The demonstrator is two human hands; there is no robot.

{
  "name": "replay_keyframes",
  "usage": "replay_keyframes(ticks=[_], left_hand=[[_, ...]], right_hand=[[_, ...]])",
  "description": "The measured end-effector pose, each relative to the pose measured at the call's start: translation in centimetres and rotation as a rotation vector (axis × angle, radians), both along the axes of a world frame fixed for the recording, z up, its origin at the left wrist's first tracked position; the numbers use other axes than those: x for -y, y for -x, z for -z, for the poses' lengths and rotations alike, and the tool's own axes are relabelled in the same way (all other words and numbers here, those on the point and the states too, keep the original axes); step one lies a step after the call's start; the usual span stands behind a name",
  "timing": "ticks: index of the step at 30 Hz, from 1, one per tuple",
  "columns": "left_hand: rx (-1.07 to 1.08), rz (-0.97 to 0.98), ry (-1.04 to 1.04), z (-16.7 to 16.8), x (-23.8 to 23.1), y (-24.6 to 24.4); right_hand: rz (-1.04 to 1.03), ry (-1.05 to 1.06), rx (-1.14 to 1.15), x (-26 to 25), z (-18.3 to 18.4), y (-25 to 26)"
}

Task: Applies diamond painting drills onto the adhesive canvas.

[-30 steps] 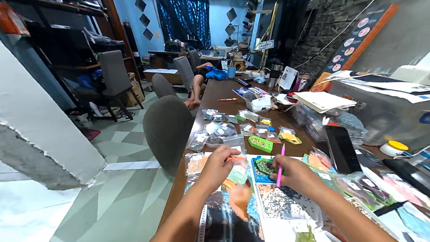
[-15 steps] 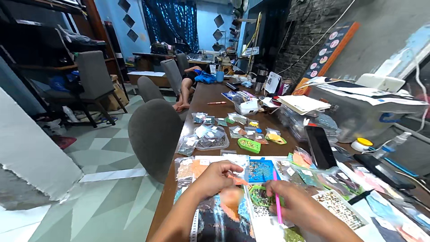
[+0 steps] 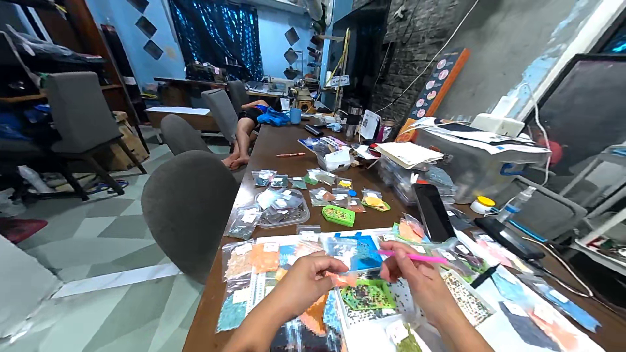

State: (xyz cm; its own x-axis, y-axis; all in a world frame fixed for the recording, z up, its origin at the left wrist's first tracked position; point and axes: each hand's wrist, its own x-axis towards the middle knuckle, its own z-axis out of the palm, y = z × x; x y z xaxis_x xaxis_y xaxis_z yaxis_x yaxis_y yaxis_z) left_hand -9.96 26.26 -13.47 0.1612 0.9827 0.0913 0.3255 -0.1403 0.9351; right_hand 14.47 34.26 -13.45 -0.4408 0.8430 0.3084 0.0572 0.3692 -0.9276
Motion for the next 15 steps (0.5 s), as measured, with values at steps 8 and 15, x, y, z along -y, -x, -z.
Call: replay_keyframes(ticks=[8, 15], left_hand=[[-0.066, -0.091, 0.009, -0.1, 0.0, -0.3], [-0.041, -0.137, 0.030, -0.4, 0.2, 0.1]], right_hand=[[0.104, -0.211, 0.127, 0.3, 1.8, 0.1], [0.065, -0.317, 0.210, 0.4, 2.7, 0.3]])
